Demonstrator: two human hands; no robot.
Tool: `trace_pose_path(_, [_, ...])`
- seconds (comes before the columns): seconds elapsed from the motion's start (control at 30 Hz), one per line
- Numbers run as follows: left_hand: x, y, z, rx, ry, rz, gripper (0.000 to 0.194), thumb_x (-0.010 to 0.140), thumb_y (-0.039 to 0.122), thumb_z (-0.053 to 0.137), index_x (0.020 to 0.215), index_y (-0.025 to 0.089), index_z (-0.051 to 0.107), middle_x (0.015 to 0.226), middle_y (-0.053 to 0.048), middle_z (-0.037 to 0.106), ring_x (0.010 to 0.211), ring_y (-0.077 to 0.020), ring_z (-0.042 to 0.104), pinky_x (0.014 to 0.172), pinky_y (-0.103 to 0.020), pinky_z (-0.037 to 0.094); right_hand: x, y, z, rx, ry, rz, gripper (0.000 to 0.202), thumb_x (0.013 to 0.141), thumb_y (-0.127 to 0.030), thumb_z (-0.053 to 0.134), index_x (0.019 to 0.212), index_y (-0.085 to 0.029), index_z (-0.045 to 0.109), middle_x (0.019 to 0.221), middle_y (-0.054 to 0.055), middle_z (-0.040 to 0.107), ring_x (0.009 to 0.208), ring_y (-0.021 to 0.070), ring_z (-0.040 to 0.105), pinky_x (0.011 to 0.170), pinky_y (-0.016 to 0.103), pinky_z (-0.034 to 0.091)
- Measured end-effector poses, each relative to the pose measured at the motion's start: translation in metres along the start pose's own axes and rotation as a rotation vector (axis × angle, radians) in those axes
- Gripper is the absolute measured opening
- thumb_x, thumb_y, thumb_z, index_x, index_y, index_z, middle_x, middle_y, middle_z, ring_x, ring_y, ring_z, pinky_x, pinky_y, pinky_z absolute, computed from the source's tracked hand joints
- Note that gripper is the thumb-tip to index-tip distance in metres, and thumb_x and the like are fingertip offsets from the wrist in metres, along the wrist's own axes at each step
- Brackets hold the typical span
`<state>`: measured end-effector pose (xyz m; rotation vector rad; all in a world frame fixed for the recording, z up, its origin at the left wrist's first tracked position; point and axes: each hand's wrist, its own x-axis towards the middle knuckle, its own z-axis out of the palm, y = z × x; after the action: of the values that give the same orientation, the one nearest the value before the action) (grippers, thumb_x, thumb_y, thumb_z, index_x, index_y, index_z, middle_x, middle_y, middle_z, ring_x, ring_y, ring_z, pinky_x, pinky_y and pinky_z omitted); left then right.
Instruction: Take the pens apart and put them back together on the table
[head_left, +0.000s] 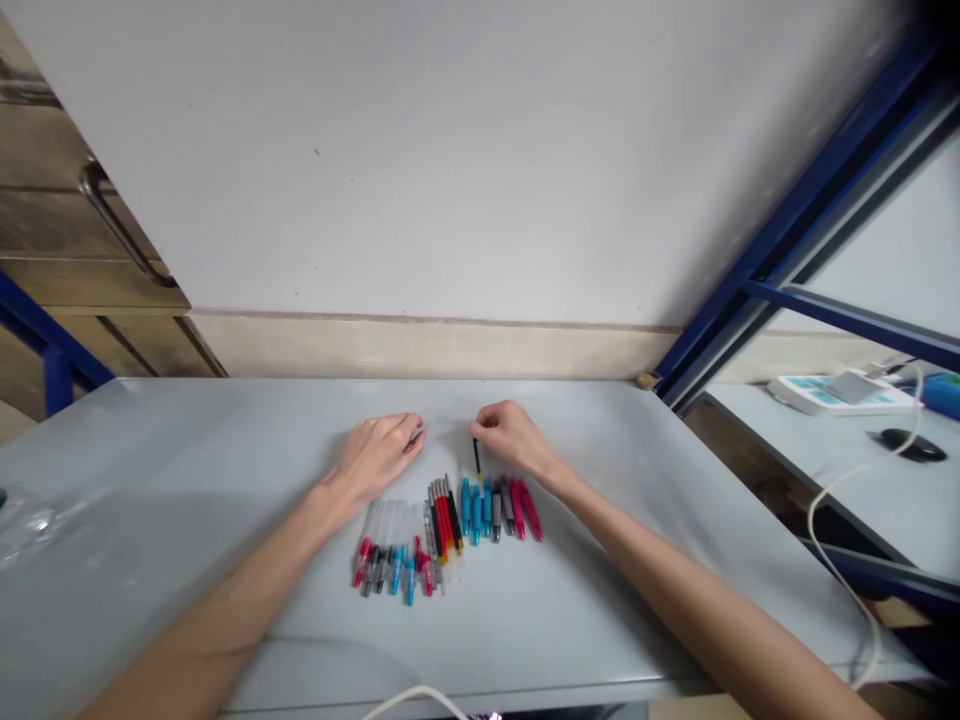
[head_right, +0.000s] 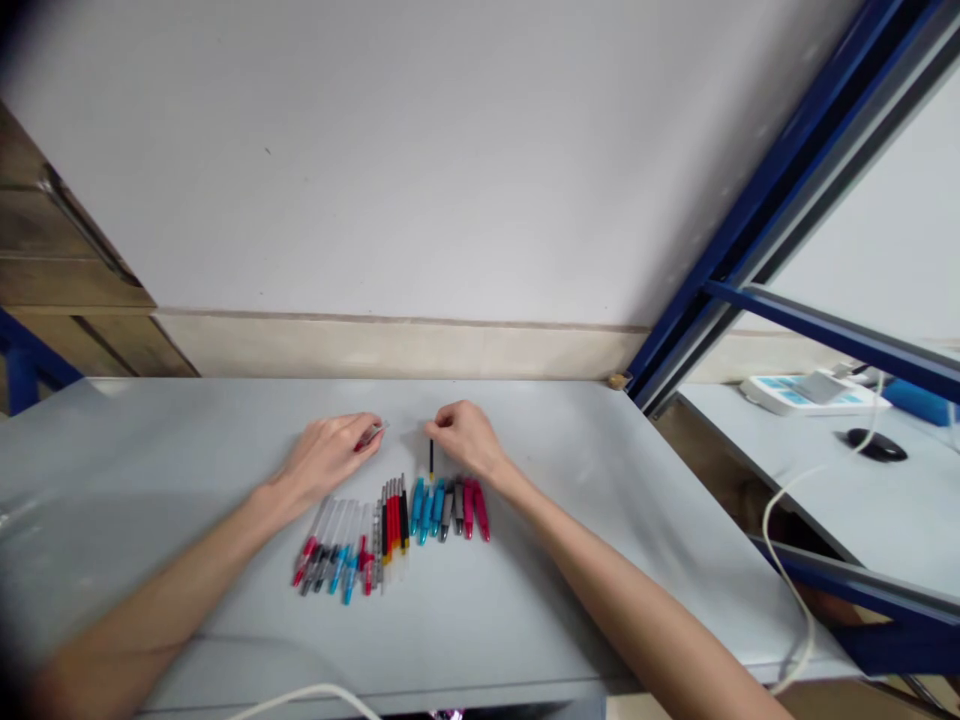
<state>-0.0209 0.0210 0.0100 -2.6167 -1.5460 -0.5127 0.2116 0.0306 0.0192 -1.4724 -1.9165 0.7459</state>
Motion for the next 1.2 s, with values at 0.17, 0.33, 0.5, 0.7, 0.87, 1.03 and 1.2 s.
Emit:
trace_pose_path(0.17, [-0.010, 0.002, 0.008, -0.256, 0.096, 0.171, 0.021, 0.099, 0.024, 0.047, 0.108, 0.020, 0.066, 0.103, -0.007, 0.072, 0.094, -0.0207, 0.067, 0.085, -0.032, 0.049, -0.017, 0.024, -0.029, 0.485, 0.046, 0.166, 0.025, 0.081, -0.035, 0.058, 0.063, -0.018, 0.058, 0.056, -0.004, 0.043, 0.052, 0.0098, 0.030, 0.049, 0.026, 0.019])
trace_pose_path(0.33, [-0.012, 0.009, 0.010, -0.388, 0.069, 0.192, 0.018, 0.101, 0.025, 0.049, 0.108, 0.020, 0.065, 0.102, -0.006, 0.070, 0.090, -0.0174, 0.066, 0.083, -0.030, 0.051, -0.026, 0.025, -0.033, 0.583, 0.026, 0.182, 0.025, 0.081, -0.035, 0.064, 0.065, -0.018, 0.057, 0.058, -0.004, 0.041, 0.052, 0.0090, 0.027, 0.049, 0.027, 0.017])
trace_pose_path(0.5, [-0.014, 0.007, 0.009, -0.410, 0.075, 0.181, 0.019, 0.101, 0.026, 0.048, 0.107, 0.019, 0.064, 0.100, -0.006, 0.070, 0.088, -0.0165, 0.066, 0.081, -0.028, 0.052, -0.025, 0.025, -0.025, 0.626, -0.006, 0.220, 0.027, 0.082, -0.034, 0.062, 0.062, -0.019, 0.051, 0.055, -0.005, 0.035, 0.049, 0.0086, 0.023, 0.046, 0.027, 0.014])
trace_pose_path(0.7, [-0.016, 0.007, 0.008, -0.447, 0.104, 0.138, 0.016, 0.099, 0.025, 0.050, 0.104, 0.020, 0.063, 0.096, -0.004, 0.070, 0.079, -0.0141, 0.064, 0.076, -0.027, 0.050, -0.023, 0.036, -0.021, 0.718, 0.105, 0.225, 0.025, 0.080, -0.036, 0.064, 0.066, -0.018, 0.054, 0.062, 0.000, 0.053, 0.050, 0.0095, 0.040, 0.044, 0.025, 0.021])
trace_pose_path(0.87, [-0.017, 0.009, 0.010, -0.444, 0.114, 0.093, 0.012, 0.097, 0.025, 0.051, 0.103, 0.021, 0.062, 0.094, -0.001, 0.069, 0.074, -0.0121, 0.063, 0.073, -0.024, 0.048, -0.021, 0.032, -0.008, 0.731, 0.307, 0.147, 0.016, 0.081, -0.030, 0.061, 0.071, -0.020, 0.054, 0.062, -0.002, 0.051, 0.052, 0.0102, 0.041, 0.046, 0.024, 0.027])
trace_pose_path(1.03, [-0.017, 0.010, 0.009, -0.427, 0.112, 0.061, 0.012, 0.096, 0.026, 0.053, 0.102, 0.021, 0.062, 0.091, 0.000, 0.069, 0.072, -0.0123, 0.063, 0.071, -0.024, 0.047, -0.021, 0.018, -0.005, 0.752, 0.399, 0.087, 0.010, 0.082, -0.029, 0.055, 0.076, -0.022, 0.051, 0.059, -0.004, 0.045, 0.050, 0.0110, 0.038, 0.046, 0.025, 0.029])
trace_pose_path(1.2, [-0.016, 0.008, 0.007, -0.402, 0.118, 0.046, 0.012, 0.095, 0.027, 0.054, 0.102, 0.021, 0.062, 0.090, 0.000, 0.070, 0.073, -0.0129, 0.063, 0.072, -0.025, 0.047, -0.028, 0.027, -0.011, 0.765, 0.359, 0.089, 0.015, 0.080, -0.026, 0.056, 0.069, -0.022, 0.047, 0.061, -0.004, 0.039, 0.051, 0.0103, 0.036, 0.046, 0.026, 0.026])
